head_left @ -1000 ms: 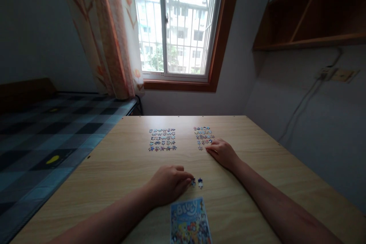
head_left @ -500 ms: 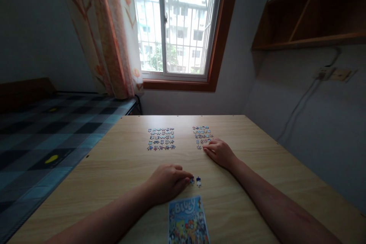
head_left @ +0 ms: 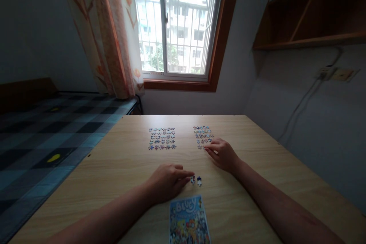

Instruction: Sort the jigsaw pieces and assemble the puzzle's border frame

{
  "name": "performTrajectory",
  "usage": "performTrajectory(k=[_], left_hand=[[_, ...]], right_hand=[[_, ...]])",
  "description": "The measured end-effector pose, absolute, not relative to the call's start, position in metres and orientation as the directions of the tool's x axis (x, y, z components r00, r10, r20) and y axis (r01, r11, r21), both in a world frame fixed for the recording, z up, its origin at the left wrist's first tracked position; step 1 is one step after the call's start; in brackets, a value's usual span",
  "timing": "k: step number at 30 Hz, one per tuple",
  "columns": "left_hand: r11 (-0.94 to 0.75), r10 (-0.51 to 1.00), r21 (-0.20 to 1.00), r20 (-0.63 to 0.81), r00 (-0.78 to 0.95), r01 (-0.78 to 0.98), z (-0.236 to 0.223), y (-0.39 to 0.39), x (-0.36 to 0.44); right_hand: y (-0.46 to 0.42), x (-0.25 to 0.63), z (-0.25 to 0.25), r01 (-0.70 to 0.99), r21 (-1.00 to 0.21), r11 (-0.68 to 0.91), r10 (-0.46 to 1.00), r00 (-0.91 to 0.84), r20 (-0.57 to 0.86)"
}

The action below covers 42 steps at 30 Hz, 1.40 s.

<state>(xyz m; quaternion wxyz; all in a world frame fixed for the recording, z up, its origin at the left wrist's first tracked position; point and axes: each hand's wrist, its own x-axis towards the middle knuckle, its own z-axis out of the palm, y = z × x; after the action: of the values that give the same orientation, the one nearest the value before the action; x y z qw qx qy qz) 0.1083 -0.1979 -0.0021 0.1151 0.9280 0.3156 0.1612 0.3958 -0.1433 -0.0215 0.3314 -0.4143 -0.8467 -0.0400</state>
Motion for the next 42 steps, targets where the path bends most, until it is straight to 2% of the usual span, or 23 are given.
performTrajectory(k=[3, 7, 13, 19, 22, 25, 34, 42], left_hand=[[-0.785, 0.607, 0.332, 0.245, 0.756, 0.523, -0.003, -0.198, 0.107], [-0.795, 0.590, 0.340, 0.244, 0.770, 0.502, -0.002, -0.198, 0.107], [-0.813, 0.567, 0.308, 0.223, 0.793, 0.495, 0.001, -0.198, 0.108], [-0.799, 0.587, 0.300, 0.200, 0.785, 0.521, 0.002, -0.198, 0.108], [-0.796, 0.591, 0.304, 0.199, 0.782, 0.524, 0.002, -0.197, 0.108], [-0.797, 0.587, 0.312, 0.197, 0.785, 0.517, 0.001, -0.196, 0.108], [-0.783, 0.602, 0.307, 0.153, 0.784, 0.541, 0.003, -0.197, 0.109], [-0.771, 0.619, 0.281, 0.123, 0.775, 0.571, 0.003, -0.197, 0.113]], right_hand=[[-0.159, 0.389, -0.009, 0.626, -0.273, 0.731, 0.657, -0.536, 0.530], [-0.185, 0.375, 0.009, 0.519, -0.350, 0.780, 0.621, -0.708, 0.336], [-0.200, 0.365, 0.017, 0.537, -0.333, 0.775, 0.612, -0.769, 0.183], [-0.184, 0.385, 0.017, 0.617, -0.320, 0.719, 0.685, -0.706, 0.177], [-0.169, 0.410, 0.014, 0.719, -0.274, 0.638, 0.768, -0.617, 0.171], [-0.154, 0.432, 0.005, 0.807, -0.218, 0.549, 0.833, -0.506, 0.224], [-0.133, 0.421, -0.021, 0.869, -0.168, 0.465, 0.860, -0.398, 0.319], [-0.128, 0.416, -0.028, 0.871, -0.188, 0.454, 0.857, -0.369, 0.359]])
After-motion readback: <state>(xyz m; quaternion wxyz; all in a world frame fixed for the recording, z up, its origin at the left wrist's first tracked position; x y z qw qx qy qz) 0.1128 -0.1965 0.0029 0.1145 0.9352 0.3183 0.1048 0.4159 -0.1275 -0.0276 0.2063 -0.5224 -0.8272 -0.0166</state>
